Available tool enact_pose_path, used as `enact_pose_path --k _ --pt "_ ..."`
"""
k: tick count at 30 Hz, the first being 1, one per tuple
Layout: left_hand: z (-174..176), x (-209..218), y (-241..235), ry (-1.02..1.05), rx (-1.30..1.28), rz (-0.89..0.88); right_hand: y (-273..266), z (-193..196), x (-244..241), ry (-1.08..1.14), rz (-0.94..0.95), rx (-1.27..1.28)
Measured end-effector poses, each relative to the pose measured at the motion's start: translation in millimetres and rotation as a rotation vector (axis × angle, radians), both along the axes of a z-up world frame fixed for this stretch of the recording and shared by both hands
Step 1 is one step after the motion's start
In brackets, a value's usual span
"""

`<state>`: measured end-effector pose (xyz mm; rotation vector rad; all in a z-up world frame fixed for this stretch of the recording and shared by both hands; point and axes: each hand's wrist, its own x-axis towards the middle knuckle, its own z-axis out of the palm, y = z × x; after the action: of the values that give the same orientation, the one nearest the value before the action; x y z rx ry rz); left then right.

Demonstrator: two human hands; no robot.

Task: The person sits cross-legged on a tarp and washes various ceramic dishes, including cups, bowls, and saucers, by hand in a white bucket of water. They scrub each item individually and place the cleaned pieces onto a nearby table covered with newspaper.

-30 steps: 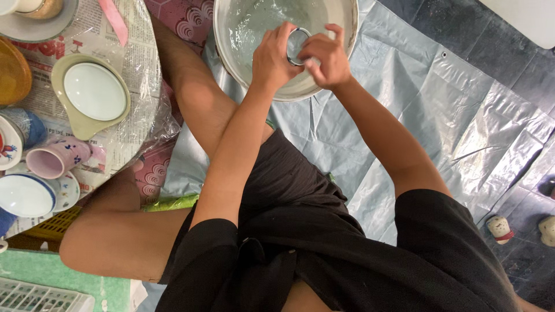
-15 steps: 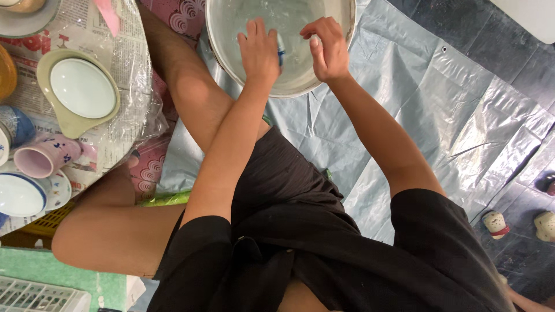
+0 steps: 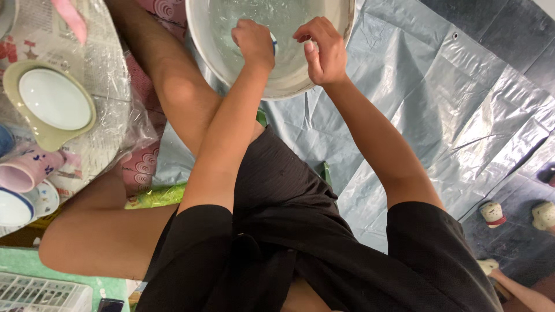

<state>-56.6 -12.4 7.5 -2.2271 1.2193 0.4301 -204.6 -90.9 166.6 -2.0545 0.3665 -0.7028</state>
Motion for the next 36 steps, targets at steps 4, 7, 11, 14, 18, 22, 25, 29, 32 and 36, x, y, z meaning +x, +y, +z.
enact_pose_path --k 4,7,11,14,18,22,25,29,32,36 --pt "-13.4 10.4 -4.6 0.184 -0.115 0.089 -0.3 -2.5 -0.7 0.040 -0.001 0.004" --pt "-5.8 26.6 4.4 0.429 -0.376 0.177 -1.2 -1.7 -0.2 0.057 0.003 0.013" --pt "24.2 31.5 8.9 0.780 -0.825 0.223 1.1 5.3 1.5 0.091 -0.026 0.007" --pt "37.9 23.1 2.4 0.845 -1.104 0.177 1.4 10.1 4.6 0.055 0.001 -0.062" --pt "42.6 14.1 7.2 0.818 -1.315 0.099 0.5 10.3 4.9 0.101 0.056 -0.159" --pt "56.5 3.8 18.0 0.712 -1.231 0.123 -0.8 -0.6 5.7 0.228 0.136 -0.290" --pt "85.3 6.4 33.7 0.688 -1.408 0.007 -1.6 -6.4 6.2 0.262 0.262 -0.358" --pt "107.2 14.0 51.6 0.711 -1.301 0.123 -5.2 -5.4 1.8 0.352 0.419 -0.205" --pt "116.3 12.9 53.2 0.716 -1.314 0.146 4.2 -2.7 6.3 0.640 0.295 -0.313" --pt "118.7 13.2 51.4 0.685 -1.336 0.124 3.3 -15.9 8.0 0.457 0.387 -0.464"
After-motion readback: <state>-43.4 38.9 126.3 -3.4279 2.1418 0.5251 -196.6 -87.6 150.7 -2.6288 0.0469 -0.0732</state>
